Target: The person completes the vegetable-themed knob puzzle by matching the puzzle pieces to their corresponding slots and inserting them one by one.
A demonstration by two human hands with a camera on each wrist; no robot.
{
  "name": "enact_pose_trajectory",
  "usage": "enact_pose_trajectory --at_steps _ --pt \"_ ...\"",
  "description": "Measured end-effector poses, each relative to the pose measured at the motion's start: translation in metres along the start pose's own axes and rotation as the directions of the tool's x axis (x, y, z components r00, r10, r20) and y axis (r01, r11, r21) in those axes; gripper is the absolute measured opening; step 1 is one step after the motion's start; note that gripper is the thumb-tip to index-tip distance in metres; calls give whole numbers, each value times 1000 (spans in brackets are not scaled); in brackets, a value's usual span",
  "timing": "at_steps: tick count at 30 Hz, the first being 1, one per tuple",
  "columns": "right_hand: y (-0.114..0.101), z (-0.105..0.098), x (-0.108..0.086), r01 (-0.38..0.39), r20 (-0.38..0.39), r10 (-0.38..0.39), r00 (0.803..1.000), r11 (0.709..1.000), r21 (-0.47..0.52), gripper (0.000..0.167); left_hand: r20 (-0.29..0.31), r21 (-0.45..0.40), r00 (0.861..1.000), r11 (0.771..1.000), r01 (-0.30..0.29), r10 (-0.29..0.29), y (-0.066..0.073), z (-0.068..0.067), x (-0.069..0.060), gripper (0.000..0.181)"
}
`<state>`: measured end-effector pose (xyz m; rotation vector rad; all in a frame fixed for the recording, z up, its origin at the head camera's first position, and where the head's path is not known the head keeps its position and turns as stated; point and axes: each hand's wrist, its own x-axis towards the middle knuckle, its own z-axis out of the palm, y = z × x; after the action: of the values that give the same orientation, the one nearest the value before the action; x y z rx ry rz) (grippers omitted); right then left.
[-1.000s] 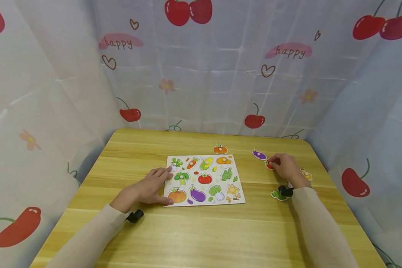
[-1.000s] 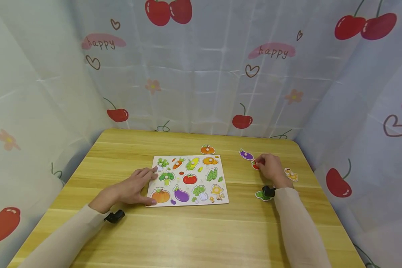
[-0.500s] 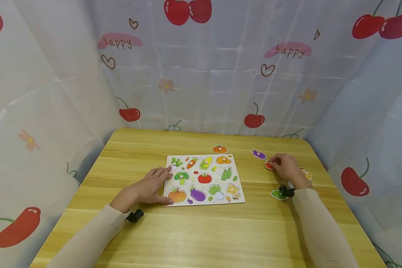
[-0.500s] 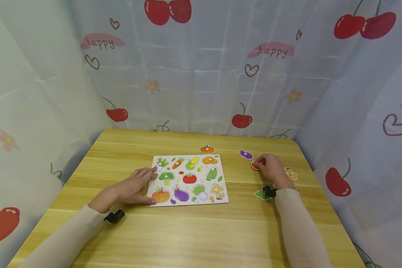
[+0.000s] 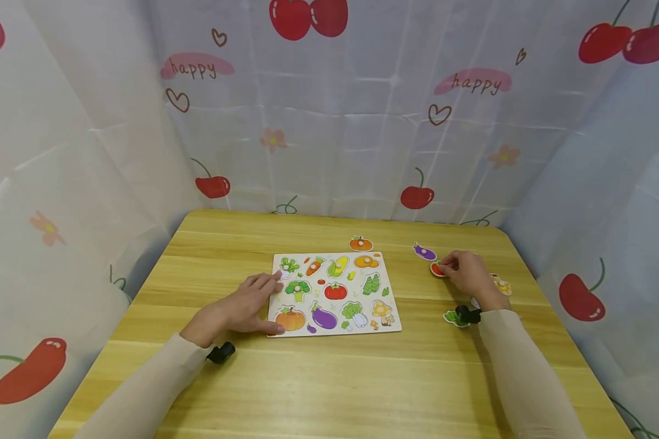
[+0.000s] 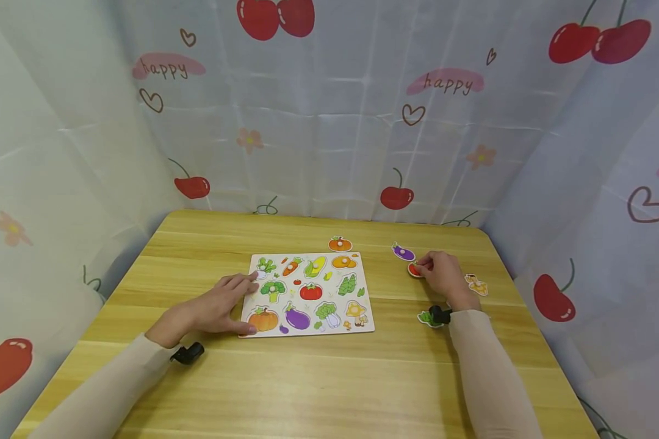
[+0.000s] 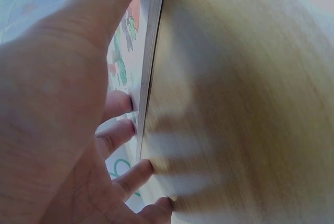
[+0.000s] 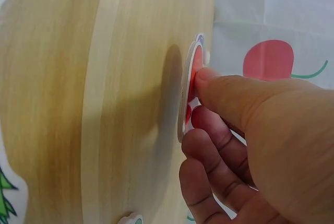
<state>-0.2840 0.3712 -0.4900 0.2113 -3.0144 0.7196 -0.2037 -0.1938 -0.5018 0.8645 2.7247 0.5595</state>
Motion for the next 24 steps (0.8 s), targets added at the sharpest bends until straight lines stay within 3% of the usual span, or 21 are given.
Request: enact_pose_trajectory --at_steps 17,24 --pt "-4 11 -4 -5 -30 5 1000 1000 16 26 1 -6 1000 1000 8 -8 0 1 0 102" --pt "-10 16 -5 26 -60 -25 998 999 21 24 -6 2 1000 1000 5 -5 -1 2 1 101"
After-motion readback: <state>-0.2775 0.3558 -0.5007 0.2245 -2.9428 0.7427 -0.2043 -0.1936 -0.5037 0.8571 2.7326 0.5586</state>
